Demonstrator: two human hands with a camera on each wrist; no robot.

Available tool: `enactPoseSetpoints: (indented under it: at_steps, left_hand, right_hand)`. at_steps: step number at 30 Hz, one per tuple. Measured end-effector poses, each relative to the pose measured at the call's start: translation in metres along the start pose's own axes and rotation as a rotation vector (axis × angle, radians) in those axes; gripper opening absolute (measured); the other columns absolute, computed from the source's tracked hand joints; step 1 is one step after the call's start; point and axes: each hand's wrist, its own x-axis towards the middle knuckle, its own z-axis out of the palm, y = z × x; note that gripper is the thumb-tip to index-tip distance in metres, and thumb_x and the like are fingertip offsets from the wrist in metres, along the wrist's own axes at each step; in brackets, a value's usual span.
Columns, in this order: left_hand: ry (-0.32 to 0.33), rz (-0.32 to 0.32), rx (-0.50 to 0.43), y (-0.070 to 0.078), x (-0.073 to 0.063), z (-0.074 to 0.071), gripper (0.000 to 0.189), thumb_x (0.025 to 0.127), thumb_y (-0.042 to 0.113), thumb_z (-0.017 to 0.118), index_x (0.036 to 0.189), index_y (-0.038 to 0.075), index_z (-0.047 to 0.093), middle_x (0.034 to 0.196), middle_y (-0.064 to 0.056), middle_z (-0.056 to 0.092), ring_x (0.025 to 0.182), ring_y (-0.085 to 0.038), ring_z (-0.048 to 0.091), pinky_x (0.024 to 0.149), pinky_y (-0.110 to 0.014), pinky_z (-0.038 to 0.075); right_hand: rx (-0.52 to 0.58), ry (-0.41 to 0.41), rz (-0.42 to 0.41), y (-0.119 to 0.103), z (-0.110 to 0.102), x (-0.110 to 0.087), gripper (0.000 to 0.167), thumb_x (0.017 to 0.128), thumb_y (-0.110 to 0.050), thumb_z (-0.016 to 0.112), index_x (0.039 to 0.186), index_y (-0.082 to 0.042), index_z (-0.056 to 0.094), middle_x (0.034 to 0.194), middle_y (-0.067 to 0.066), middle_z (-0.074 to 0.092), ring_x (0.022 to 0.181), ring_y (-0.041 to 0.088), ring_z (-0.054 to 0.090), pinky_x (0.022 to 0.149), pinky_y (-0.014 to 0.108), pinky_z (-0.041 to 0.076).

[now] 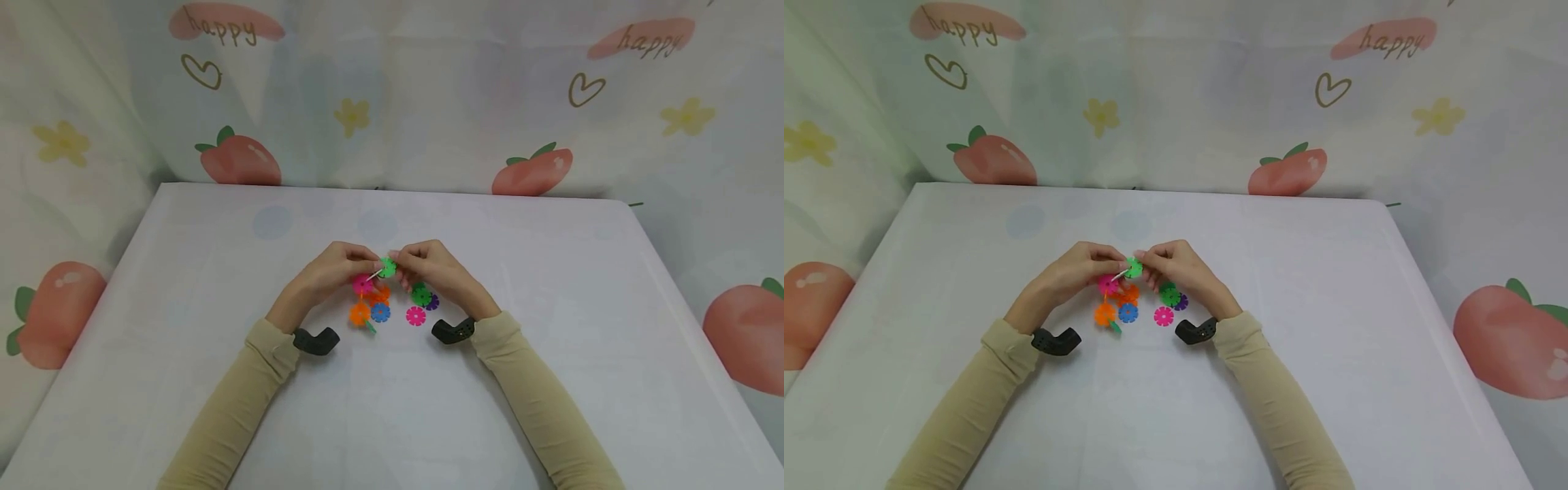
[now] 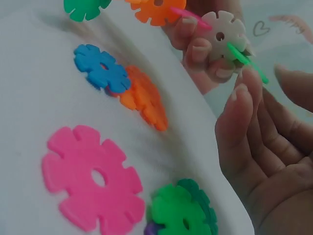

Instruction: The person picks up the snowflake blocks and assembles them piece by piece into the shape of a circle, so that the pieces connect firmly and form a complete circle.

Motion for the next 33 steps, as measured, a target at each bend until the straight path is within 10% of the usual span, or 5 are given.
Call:
enactPoseSetpoints:
  at_steps: [11, 33]
  left_hand:
    - [0.037, -0.043, -0.159, 0.001, -0.003, -0.017, 0.030, 0.102, 0.014, 0.062, 0.123, -0.008, 0.065, 0.096, -0.015, 0.074, 0.080, -0.018, 0.074, 0.082, -0.025, 0.061]
    - [0.019, -0.008, -0.204, -0.002, -0.002, -0.016, 0.031, 0.103, 0.010, 0.061, 0.122, -0.013, 0.064, 0.090, -0.010, 0.076, 0.078, -0.016, 0.076, 0.080, -0.024, 0.061]
  right_hand:
    - [-0.477, -0.038, -0.113, 0.007, 0.008, 0.000, 0.021, 0.096, -0.023, 0.073, 0.112, -0.011, 0.078, 0.108, 0.002, 0.077, 0.096, 0.016, 0.069, 0.089, 0.029, 0.057]
    - [-0.605, -0.108, -0.120, 0.001, 0.015, -0.001, 0.019, 0.087, -0.018, 0.082, 0.102, -0.013, 0.072, 0.096, -0.001, 0.069, 0.089, 0.018, 0.057, 0.080, 0.030, 0.050]
